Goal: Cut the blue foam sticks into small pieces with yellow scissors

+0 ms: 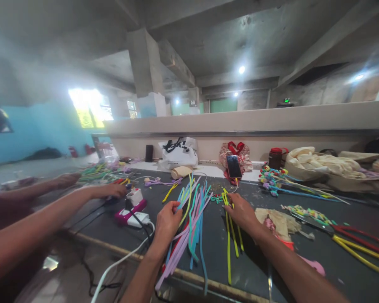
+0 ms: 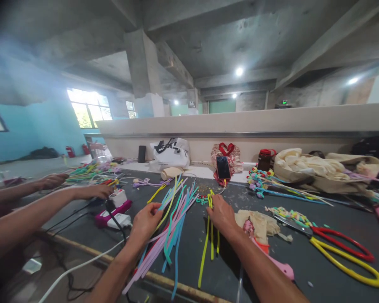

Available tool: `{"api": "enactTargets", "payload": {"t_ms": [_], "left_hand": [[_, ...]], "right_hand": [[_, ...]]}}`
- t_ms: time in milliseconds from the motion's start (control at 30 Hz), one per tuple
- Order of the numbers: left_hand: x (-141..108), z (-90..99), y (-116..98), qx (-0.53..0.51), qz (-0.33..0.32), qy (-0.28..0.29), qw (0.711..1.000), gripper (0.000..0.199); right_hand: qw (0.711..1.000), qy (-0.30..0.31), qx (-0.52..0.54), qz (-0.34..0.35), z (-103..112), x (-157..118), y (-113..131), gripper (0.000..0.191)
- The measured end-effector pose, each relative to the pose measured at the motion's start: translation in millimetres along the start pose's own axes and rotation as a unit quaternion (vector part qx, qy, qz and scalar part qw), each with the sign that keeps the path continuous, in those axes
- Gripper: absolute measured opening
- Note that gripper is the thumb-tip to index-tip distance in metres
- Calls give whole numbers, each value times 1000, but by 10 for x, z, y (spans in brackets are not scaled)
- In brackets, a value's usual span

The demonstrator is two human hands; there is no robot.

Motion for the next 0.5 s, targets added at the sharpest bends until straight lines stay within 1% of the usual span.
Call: {"api": "enactTargets", "payload": {"t_ms": [67,133,200,267,333,433,500], "left_hand": [[-15,-37,-58,-3,-8,9,1000,21],[-29,-65,-103,-9,-12,18,1000,21],[-44,-81,-139,-17,-17,25,999,21],[-57,-91,-176,-21,-24,31,999,20],[-73,-105,-216,-22,-33,36,999,20],[-107,-148,-280,-15,-53,43,998,21],[-138,-190,-321,-5,-71,48,996,21]], "right_hand": [[999,7,28,13,20,-39,91,30],[997,43,63,21,-39,-26,195,23],[989,102,103,19,-192,31,313,18],[976,164,143,11,-402,108,447,20],[962,207,179,0,-604,190,578,22],[948,233,216,-21,-820,289,686,23],[942,235,234,-38,-877,323,659,23]]}}
Point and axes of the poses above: each hand's wrist, its own x-axis towards the middle knuckle, its own z-axis out of the back of the hand, y = z × x, the point moved 9 cm from there along x, towards the middle knuckle, and after that the axes turned 13 degrees about y, right-handed, at the moved point
